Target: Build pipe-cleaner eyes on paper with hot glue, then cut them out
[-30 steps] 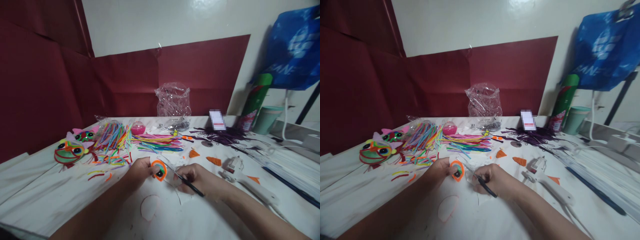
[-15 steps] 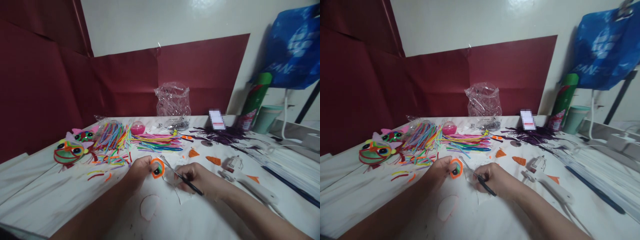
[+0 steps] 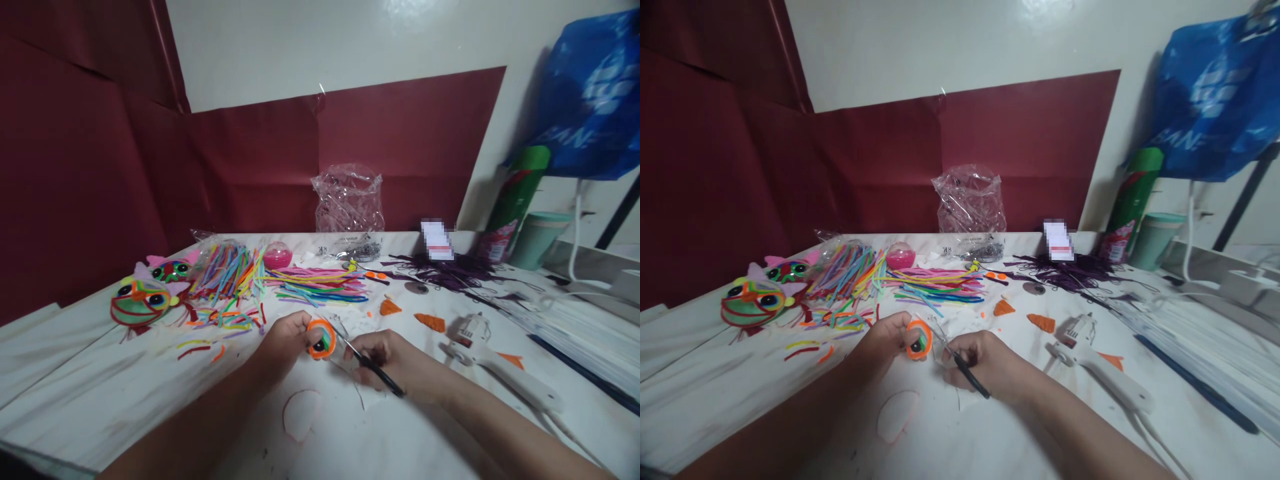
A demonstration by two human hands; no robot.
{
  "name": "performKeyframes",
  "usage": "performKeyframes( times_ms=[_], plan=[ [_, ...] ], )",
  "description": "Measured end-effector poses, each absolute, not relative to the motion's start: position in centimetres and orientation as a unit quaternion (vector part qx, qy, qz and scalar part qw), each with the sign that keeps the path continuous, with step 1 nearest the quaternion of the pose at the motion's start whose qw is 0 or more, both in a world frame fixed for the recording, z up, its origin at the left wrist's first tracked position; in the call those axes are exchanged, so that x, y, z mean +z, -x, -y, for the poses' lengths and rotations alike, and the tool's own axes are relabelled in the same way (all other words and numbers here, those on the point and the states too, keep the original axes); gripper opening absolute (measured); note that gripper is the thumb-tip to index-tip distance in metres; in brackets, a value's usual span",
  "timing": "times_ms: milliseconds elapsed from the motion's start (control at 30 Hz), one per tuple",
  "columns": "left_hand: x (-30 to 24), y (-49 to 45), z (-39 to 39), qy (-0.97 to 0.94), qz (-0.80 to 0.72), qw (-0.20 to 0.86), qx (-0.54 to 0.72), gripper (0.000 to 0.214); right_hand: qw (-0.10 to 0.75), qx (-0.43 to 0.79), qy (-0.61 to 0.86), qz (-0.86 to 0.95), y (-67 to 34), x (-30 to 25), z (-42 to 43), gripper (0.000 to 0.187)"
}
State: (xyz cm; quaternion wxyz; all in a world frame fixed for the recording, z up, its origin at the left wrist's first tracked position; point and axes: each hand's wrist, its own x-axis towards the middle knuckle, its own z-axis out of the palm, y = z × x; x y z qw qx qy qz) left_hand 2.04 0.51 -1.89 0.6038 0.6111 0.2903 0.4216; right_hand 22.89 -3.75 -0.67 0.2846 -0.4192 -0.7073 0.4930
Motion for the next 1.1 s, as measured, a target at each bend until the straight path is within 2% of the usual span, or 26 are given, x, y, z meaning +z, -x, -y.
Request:
performKeyframes(
  times_ms=[567, 767, 1100],
  plan=[
    [-0.1, -1.7, 0.1, -0.640, -0.310, 0.599, 0.368, 0.038, 0.256, 0.504, 0.404, 0.719, -23.5, -0.4, 3.8, 0.007],
    [-0.4, -1.8, 0.1, -0.636, -0.311, 0.577, 0.407, 0.034, 0.266, 0.518, 0.402, 0.706, -23.6, -0.5, 3.7, 0.004],
    [-0.9, -1.5, 0.0, -0.661, -0.295, 0.578, 0.376, 0.022, 0.264, 0.517, 0.413, 0.702, -23.2, -0.4, 4.0, 0.006]
  ],
)
